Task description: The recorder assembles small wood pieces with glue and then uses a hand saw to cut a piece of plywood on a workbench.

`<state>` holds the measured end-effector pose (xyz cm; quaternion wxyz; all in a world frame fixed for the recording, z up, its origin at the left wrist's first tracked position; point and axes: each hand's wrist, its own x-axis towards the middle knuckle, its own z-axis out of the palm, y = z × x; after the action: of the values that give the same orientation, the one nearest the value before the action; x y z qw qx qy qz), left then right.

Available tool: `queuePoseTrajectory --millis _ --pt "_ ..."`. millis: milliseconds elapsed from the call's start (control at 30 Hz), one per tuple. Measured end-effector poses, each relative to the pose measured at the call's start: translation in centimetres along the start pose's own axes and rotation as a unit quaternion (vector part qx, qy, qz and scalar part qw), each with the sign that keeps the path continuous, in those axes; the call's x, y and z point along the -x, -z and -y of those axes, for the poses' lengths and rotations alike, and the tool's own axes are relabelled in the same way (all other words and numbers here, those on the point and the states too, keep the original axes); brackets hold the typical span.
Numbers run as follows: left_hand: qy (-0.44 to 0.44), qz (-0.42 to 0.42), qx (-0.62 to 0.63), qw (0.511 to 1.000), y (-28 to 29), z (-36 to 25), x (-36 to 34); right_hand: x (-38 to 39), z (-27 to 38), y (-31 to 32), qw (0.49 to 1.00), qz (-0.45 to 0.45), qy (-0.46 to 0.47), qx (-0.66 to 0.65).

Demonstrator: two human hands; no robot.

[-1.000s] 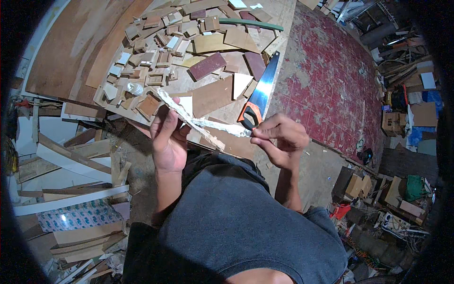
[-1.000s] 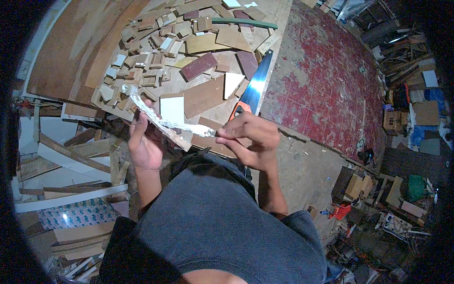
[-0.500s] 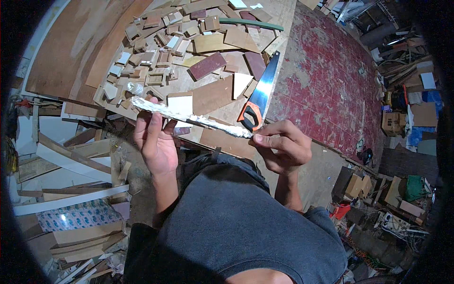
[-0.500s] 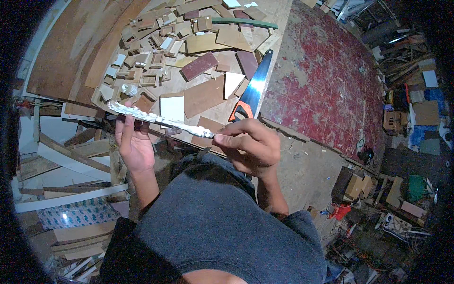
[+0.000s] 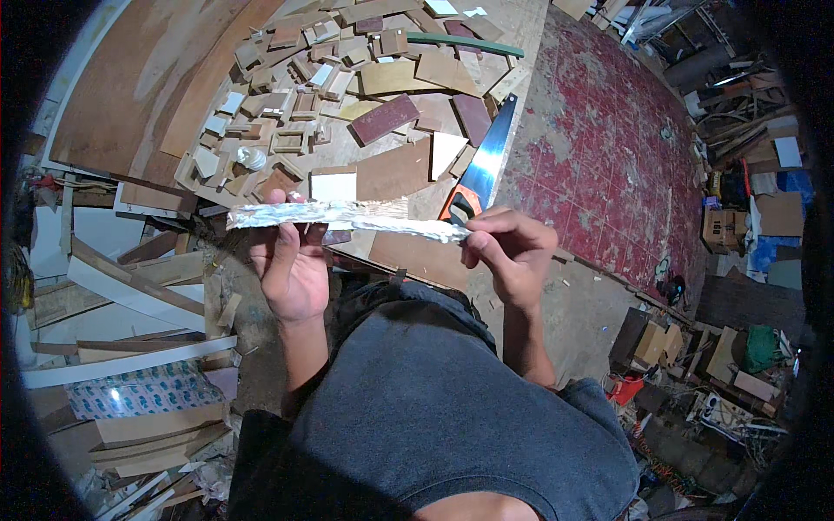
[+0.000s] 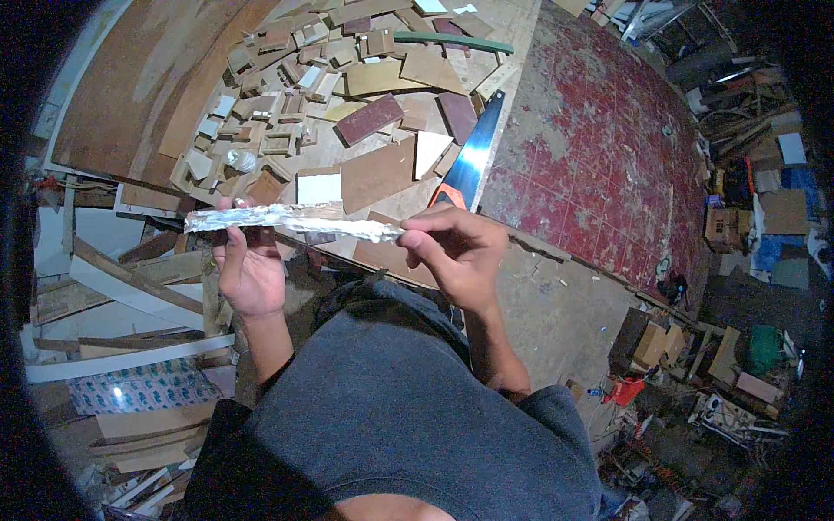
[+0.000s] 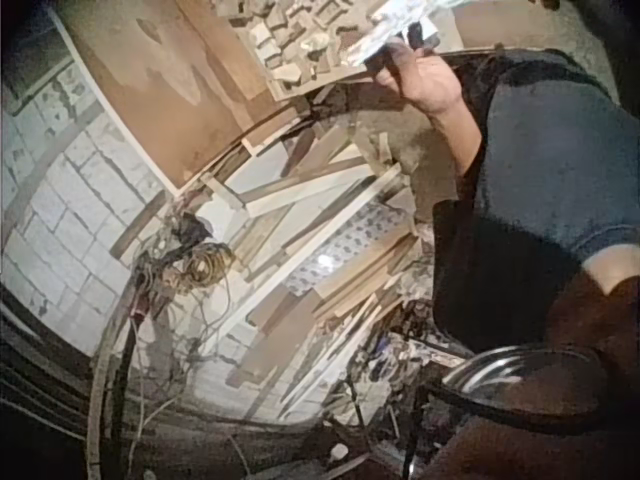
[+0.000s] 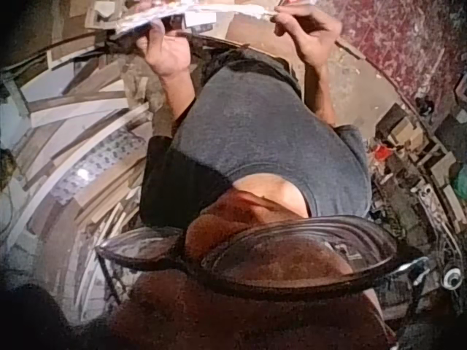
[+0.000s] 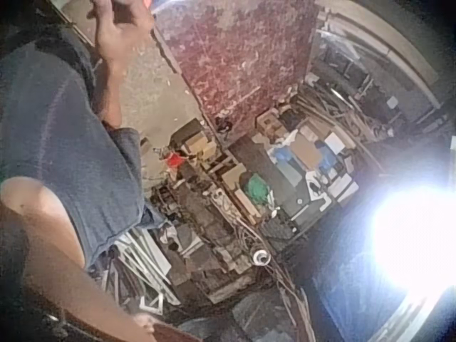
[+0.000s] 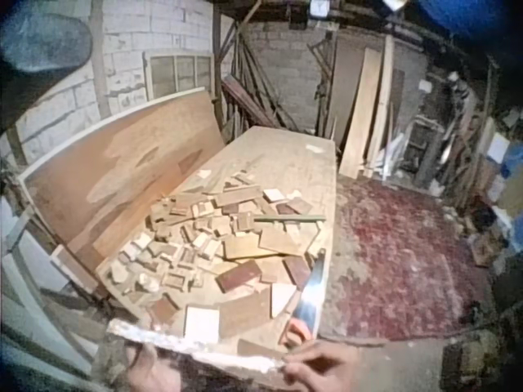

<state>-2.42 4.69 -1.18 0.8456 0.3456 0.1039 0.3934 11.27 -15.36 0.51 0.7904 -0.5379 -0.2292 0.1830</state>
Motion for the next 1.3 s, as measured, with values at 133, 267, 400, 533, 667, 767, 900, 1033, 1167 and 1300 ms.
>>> queuePoseTrajectory --millis 133,267,400,533,667,767,900,1033,1167,1300 --pt "-0.012 0.068 0.008 0.998 -0.2 -0.3 0.3 0.2 -0.8 -0.1 1.000 -0.001 -0.032 -0.001" --pt "-0.030 0.088 0.004 0.996 0.0 -0.9 0.7 0.4 -1.2 0.4 0.999 -0.022 -0.030 -0.003" --pt "-0.031 0.058 -0.028 0.997 0.5 -1.1 0.8 0.3 -1.3 0.9 0.999 -0.023 -0.029 -0.021" --pt "-0.038 0.055 -0.035 0.997 0.7 -0.8 1.1 0.3 -1.1 -0.2 0.998 -0.004 -0.020 -0.056" --pt "-0.029 0.069 -0.015 0.997 0.6 -1.0 1.4 0.3 -1.3 -0.7 0.999 0.025 -0.026 -0.013" --pt "-0.032 0.048 -0.017 0.998 1.2 -1.2 1.4 0.4 -1.3 0.2 0.999 0.036 -0.038 0.007" --pt "-0.033 0.005 -0.046 0.998 1.2 -1.3 1.4 0.5 -1.1 1.0 0.999 0.039 -0.025 0.012" --pt "-0.026 0.046 -0.038 0.998 0.9 -1.3 1.6 0.7 -0.8 0.1 0.999 0.041 -0.024 -0.021" --pt "-0.024 0.016 -0.035 0.999 1.3 -1.4 2.1 0.7 -1.1 -0.9 0.997 0.062 -0.043 0.011" --pt "-0.030 -0.009 -0.018 0.999 2.3 -1.8 2.2 0.7 -1.4 -0.5 0.993 0.091 -0.041 0.062"
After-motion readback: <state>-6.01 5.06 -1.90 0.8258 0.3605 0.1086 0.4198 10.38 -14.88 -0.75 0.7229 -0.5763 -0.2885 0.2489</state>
